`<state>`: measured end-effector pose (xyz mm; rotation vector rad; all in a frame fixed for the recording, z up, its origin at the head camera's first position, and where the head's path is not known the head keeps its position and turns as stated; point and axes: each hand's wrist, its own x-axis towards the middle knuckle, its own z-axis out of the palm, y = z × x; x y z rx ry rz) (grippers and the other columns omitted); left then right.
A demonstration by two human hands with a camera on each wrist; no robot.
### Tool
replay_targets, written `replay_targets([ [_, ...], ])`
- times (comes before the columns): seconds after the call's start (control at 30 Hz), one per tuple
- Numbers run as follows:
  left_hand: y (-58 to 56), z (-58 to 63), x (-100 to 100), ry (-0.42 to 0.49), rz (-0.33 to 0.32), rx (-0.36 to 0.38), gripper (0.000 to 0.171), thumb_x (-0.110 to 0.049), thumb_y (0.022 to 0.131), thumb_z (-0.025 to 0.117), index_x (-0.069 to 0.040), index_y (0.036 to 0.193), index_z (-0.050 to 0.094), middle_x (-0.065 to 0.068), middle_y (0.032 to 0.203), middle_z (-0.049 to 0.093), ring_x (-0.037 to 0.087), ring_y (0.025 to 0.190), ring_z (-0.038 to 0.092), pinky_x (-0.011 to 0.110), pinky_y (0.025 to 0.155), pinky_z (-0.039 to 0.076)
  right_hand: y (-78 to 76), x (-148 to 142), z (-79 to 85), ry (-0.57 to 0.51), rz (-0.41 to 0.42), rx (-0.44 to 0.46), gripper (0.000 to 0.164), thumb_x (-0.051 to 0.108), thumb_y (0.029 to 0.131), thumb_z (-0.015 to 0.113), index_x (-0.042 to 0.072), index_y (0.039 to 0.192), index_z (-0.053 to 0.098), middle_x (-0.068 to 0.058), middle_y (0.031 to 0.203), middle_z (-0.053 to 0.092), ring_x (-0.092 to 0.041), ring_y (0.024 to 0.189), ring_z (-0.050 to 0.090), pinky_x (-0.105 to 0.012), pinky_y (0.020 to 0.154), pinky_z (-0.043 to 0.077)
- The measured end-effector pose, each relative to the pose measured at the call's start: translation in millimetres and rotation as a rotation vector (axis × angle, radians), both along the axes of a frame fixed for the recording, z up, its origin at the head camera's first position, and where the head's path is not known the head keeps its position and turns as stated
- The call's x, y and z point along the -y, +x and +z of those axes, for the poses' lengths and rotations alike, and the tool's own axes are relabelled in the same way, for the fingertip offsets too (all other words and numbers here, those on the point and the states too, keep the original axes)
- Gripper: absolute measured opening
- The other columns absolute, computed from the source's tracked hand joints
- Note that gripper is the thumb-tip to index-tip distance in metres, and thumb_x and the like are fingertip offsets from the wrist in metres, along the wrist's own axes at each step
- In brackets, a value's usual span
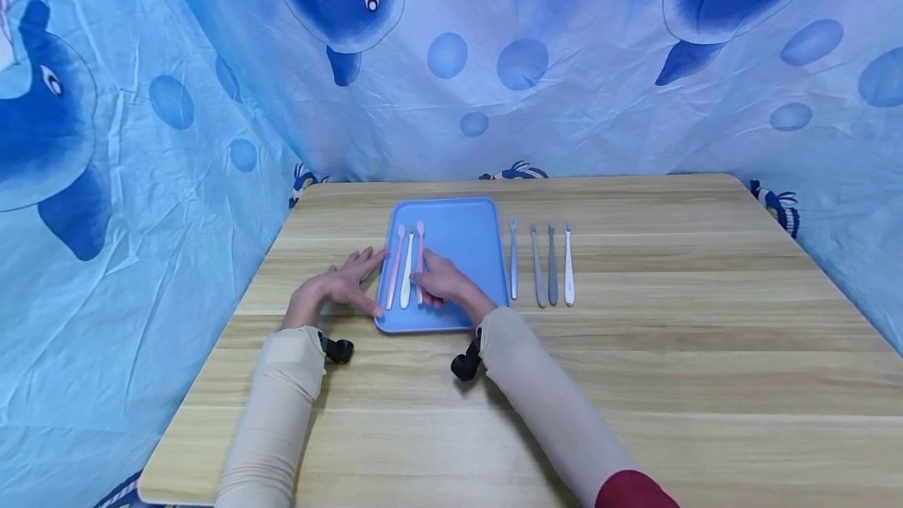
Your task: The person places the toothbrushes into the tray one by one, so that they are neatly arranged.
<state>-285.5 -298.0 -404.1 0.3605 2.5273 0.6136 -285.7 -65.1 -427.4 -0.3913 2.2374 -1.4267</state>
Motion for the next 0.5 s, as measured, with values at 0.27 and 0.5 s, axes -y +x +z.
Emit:
replay_targets([
  [0.27, -0.2, -0.2, -0.7, -0.017, -0.008, -0.003, 0.130, -0.057, 0.070, 0.085, -0.023, 0.163, 0.000, 0.021, 0.169, -0.011, 0.046, 0.155, -0.016, 0.074, 0.119, -0.008, -1.7, 5.2, 2.8, 0.049, 0.002, -0.021, 0.041, 0.015, 0.104, 0.048, 0.002, 0.142, 0.040, -0.002, 0.052, 0.053, -0.012, 0.038, 0.045, -0.023, 0.036, 0.038],
  [0.5, -0.1, -1.0, -0.9, -0.010, -0.009, 0.004, 0.130, -0.056, 0.070, 0.085, -0.022, 0.163, 0.000, 0.021, 0.169, -0.011, 0.046, 0.154, -0.016, 0.074, 0.119, -0.008, -1.4, 9.0, 4.8, 0.117, -0.008, -0.011, 0.034, 0.016, 0.105, 0.047, 0.002, 0.135, 0.042, -0.002, 0.054, 0.054, -0.012, 0.039, 0.047, -0.022, 0.037, 0.038],
])
